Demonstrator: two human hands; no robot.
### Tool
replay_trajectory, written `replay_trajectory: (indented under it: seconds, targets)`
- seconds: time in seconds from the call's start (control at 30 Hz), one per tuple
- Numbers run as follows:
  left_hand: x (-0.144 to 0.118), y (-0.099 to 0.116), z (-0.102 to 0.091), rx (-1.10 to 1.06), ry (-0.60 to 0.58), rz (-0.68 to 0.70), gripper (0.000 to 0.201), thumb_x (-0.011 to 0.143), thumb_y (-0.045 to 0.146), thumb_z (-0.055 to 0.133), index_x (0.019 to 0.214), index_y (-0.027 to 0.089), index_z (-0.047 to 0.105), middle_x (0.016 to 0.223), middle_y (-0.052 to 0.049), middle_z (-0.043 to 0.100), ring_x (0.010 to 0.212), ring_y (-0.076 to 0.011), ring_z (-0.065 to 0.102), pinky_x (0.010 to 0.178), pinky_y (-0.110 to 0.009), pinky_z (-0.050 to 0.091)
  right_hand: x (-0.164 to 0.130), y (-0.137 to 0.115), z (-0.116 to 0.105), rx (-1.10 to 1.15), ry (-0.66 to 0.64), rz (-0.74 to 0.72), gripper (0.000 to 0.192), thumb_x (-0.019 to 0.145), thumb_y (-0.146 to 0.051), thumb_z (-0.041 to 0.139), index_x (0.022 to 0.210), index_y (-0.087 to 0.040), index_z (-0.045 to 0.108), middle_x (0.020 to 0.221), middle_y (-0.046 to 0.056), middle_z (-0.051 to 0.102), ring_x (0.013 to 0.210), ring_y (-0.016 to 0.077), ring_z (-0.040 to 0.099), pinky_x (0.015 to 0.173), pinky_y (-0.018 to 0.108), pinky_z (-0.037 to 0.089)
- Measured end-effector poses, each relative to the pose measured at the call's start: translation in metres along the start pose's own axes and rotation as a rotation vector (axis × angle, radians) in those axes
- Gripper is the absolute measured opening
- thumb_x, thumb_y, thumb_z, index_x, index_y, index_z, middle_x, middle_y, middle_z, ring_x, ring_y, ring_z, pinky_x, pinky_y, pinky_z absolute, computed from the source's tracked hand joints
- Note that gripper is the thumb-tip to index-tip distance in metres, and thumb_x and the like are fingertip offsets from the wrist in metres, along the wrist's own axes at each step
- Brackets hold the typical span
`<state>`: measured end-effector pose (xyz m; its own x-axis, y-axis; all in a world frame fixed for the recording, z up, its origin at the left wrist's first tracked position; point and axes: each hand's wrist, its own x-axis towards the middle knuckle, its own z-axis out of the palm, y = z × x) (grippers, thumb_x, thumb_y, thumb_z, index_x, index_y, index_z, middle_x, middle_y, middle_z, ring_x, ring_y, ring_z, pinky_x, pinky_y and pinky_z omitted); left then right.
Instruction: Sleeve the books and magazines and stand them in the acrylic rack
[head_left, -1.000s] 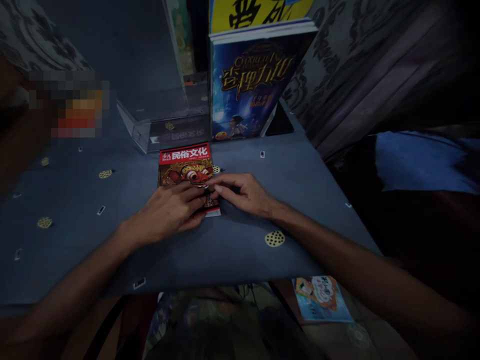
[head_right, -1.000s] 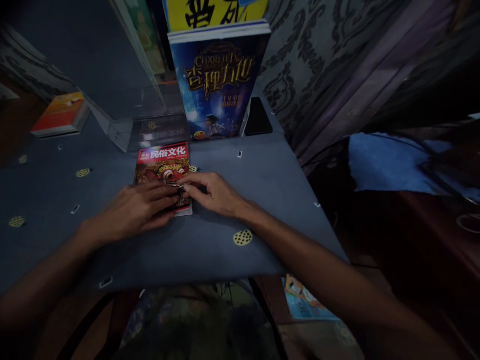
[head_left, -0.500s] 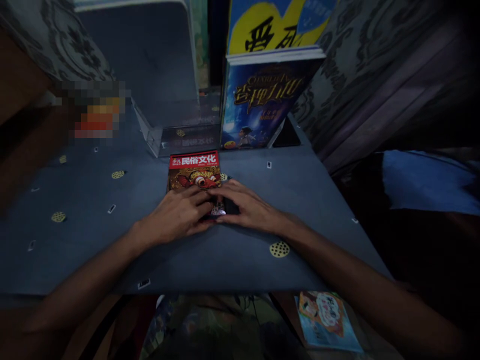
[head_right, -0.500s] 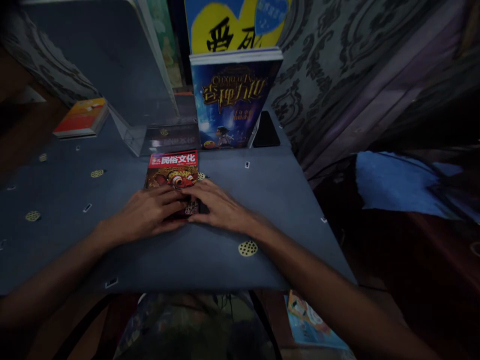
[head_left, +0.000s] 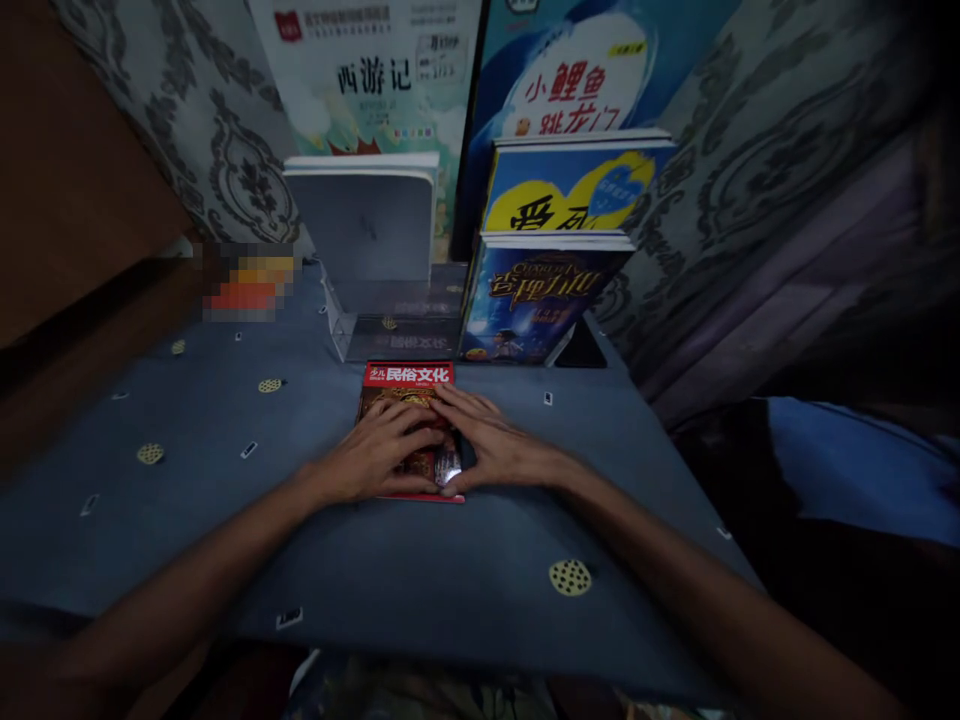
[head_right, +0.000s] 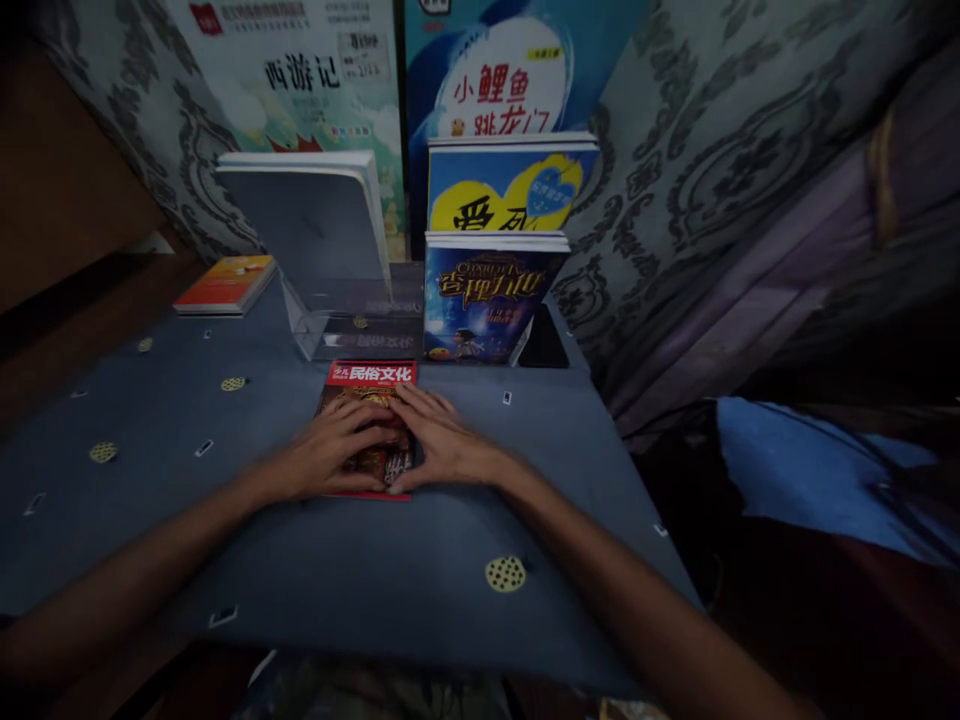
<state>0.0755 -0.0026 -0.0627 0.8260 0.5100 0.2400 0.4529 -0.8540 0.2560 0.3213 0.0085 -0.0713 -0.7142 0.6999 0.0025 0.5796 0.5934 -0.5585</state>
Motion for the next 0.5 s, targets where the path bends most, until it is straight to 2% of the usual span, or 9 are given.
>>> replay_trajectory:
  seconds: [0.1, 0.23, 0.33, 0.5]
  targets:
    - [0.000, -0.001, 0.001, -0.029, 0.005, -0.014, 0.056, 0.092, 0.062, 0.059, 0.134, 0.024, 0.059, 0.142, -0.013, 0.058, 0.134, -0.0303, 0.049, 0.114, -0.051, 0.035, 0.017, 0.006, -0.008, 0.000, -0.032, 0.040, 0.124, 0.069, -0.082, 0.070, 0.162, -0.014, 0.022, 0.169, 0.022, 0.014, 0.158, 0.0367, 0.009, 0.126, 0.059, 0.011]
    - [0.001, 0.002, -0.001, -0.053, -0.002, -0.048, 0.063, 0.092, 0.062, 0.059, 0.138, 0.020, 0.055, 0.141, -0.015, 0.058, 0.134, -0.0311, 0.049, 0.116, -0.052, 0.032, 0.033, 0.016, -0.008, -0.028, 0.067, 0.080, 0.116, 0.074, -0.079, 0.068, 0.161, -0.014, 0.026, 0.168, 0.022, 0.021, 0.157, 0.0360, 0.015, 0.125, 0.061, 0.013]
    - [0.002, 0.003, -0.002, -0.069, 0.005, -0.066, 0.070, 0.090, 0.065, 0.060, 0.140, 0.017, 0.052, 0.140, -0.016, 0.059, 0.134, -0.0321, 0.049, 0.116, -0.053, 0.032, 0.038, 0.020, -0.004, -0.059, 0.124, 0.093, 0.108, 0.078, -0.075, 0.066, 0.160, -0.015, 0.029, 0.167, 0.022, 0.025, 0.157, 0.0354, 0.019, 0.124, 0.062, 0.015]
    - [0.002, 0.003, 0.000, -0.077, 0.015, -0.085, 0.074, 0.088, 0.066, 0.061, 0.143, 0.018, 0.050, 0.141, -0.017, 0.060, 0.136, -0.0325, 0.049, 0.118, -0.053, 0.030, 0.038, 0.019, 0.001, -0.100, 0.145, 0.118, 0.107, 0.078, -0.073, 0.067, 0.159, -0.014, 0.030, 0.166, 0.023, 0.025, 0.156, 0.0363, 0.021, 0.124, 0.062, 0.017]
